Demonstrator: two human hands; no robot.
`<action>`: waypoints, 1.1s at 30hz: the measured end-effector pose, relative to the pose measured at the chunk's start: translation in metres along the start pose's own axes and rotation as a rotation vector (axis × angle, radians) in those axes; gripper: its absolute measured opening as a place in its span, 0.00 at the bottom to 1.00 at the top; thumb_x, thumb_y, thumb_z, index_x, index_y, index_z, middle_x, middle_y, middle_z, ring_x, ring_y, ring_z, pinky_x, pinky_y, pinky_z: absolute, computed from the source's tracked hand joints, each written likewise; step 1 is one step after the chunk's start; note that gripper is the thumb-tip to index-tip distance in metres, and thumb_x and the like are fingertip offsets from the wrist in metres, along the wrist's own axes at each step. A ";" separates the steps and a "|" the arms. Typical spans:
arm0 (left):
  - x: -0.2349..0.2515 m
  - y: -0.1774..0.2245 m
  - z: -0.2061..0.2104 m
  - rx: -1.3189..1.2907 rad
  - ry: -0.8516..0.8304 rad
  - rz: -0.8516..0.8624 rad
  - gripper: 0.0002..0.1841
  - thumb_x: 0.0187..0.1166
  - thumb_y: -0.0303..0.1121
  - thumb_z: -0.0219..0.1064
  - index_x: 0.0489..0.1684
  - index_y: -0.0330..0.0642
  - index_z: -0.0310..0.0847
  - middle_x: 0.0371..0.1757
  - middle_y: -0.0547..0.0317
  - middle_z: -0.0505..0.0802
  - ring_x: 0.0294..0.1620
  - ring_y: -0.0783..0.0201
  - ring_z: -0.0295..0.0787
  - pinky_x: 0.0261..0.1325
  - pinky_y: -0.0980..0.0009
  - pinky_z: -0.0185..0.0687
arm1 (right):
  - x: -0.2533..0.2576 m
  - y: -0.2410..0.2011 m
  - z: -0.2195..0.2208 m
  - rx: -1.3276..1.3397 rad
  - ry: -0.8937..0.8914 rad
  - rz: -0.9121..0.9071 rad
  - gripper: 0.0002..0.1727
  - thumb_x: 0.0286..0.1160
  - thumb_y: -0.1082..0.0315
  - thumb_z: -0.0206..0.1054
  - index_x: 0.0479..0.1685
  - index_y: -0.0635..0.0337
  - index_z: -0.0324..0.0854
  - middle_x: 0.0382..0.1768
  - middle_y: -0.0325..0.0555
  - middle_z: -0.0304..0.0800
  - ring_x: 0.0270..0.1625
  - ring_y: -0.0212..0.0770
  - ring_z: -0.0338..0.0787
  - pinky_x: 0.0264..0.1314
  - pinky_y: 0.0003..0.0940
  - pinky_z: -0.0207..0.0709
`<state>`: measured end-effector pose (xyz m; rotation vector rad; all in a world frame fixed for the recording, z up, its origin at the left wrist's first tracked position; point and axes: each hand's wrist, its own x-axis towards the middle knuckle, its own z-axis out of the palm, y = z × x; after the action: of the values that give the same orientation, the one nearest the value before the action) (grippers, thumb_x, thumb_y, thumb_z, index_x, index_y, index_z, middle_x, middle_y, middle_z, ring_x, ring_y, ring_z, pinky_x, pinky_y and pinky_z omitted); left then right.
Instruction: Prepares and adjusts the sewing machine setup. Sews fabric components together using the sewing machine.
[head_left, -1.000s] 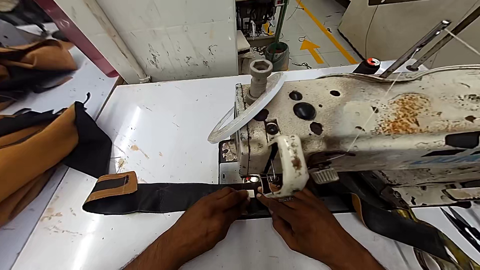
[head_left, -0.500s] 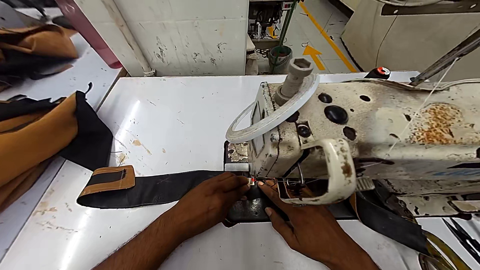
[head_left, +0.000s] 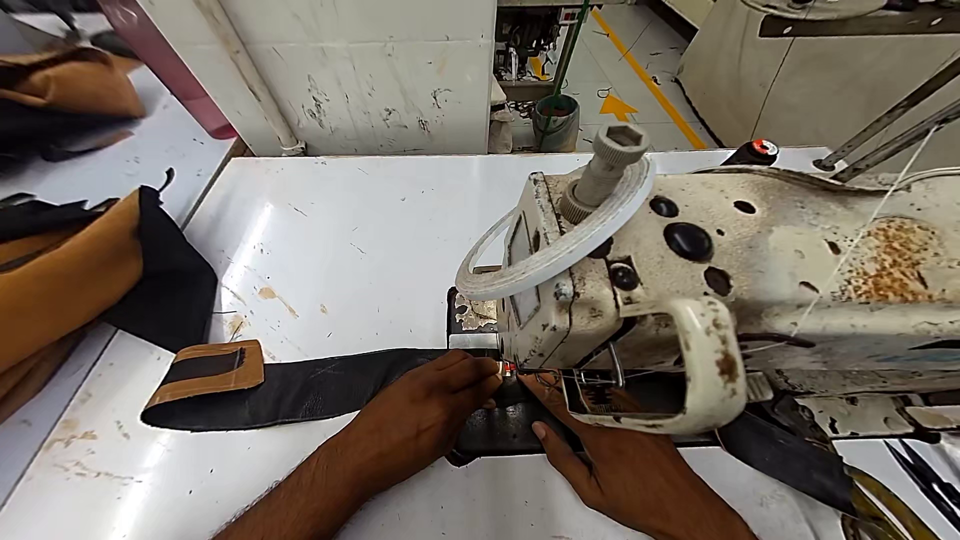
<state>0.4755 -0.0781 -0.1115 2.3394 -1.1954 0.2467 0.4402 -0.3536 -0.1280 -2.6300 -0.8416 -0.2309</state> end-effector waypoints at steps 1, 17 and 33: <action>0.000 0.000 0.000 0.004 0.001 -0.001 0.15 0.91 0.35 0.56 0.56 0.45 0.91 0.62 0.62 0.92 0.66 0.67 0.86 0.70 0.74 0.80 | 0.000 0.000 0.000 0.007 -0.006 0.005 0.28 0.91 0.44 0.46 0.79 0.40 0.80 0.74 0.33 0.86 0.79 0.35 0.80 0.86 0.43 0.66; 0.003 -0.001 0.001 -0.005 -0.002 -0.001 0.16 0.92 0.36 0.54 0.58 0.44 0.89 0.61 0.60 0.92 0.65 0.65 0.87 0.71 0.73 0.80 | 0.001 0.001 0.000 -0.009 -0.015 0.018 0.28 0.90 0.43 0.45 0.82 0.37 0.76 0.79 0.31 0.82 0.82 0.34 0.77 0.86 0.45 0.66; 0.002 -0.002 0.001 -0.012 0.023 -0.024 0.16 0.91 0.39 0.56 0.60 0.47 0.90 0.59 0.62 0.92 0.64 0.68 0.86 0.71 0.74 0.79 | 0.035 0.009 -0.021 -0.067 -0.192 0.053 0.40 0.87 0.31 0.40 0.60 0.51 0.90 0.54 0.45 0.95 0.65 0.45 0.90 0.70 0.49 0.80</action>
<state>0.4785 -0.0794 -0.1126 2.3331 -1.1544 0.2573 0.4725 -0.3502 -0.1017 -2.7660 -0.8358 0.0082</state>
